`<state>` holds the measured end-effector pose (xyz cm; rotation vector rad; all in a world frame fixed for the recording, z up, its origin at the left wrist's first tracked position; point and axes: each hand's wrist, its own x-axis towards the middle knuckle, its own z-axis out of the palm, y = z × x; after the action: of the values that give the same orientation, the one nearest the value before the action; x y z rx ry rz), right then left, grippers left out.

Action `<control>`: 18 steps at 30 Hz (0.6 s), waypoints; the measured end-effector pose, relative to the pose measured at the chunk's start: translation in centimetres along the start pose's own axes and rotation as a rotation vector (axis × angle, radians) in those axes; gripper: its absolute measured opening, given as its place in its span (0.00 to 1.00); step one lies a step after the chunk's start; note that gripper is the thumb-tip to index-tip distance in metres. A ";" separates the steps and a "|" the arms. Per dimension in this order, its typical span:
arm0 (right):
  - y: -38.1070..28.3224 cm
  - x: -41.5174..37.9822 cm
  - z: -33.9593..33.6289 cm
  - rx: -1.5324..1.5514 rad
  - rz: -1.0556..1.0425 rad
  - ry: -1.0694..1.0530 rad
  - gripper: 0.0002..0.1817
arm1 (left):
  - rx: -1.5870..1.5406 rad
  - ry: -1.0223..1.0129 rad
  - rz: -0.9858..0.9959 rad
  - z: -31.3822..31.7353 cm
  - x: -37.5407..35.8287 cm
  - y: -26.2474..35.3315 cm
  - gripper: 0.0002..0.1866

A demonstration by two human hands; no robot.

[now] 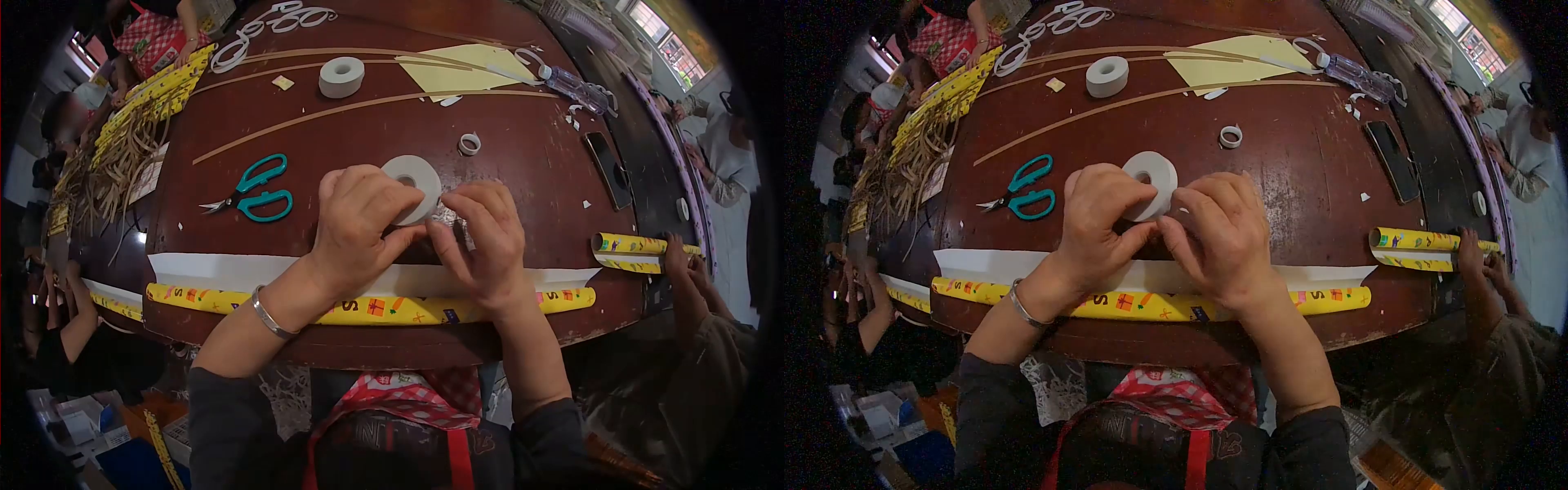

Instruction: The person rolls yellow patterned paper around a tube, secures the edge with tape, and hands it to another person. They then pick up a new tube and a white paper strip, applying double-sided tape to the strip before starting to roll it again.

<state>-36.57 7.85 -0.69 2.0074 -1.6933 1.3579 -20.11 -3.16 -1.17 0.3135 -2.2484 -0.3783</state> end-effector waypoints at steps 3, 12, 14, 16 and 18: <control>0.2 -0.3 0.2 -0.032 0.018 -0.001 0.12 | 0.040 0.027 0.036 0.1 0.1 0.2 0.22; 0.0 -0.3 0.1 -0.064 0.027 -0.026 0.07 | 0.172 -0.026 0.090 -0.1 -0.1 0.5 0.21; 0.1 -0.3 0.2 -0.064 0.015 -0.019 0.08 | 0.164 -0.032 0.075 -0.1 -0.1 0.6 0.20; 0.2 -0.4 0.3 -0.064 0.013 -0.015 0.09 | 0.149 -0.046 0.055 0.0 -0.1 0.5 0.20; 0.3 -0.4 0.4 -0.070 0.002 -0.005 0.07 | 0.082 -0.085 -0.005 0.1 -0.1 0.3 0.18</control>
<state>-36.64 7.77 -1.31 1.9729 -1.7202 1.2773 -20.17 -2.85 -1.19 0.3512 -2.3514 -0.3077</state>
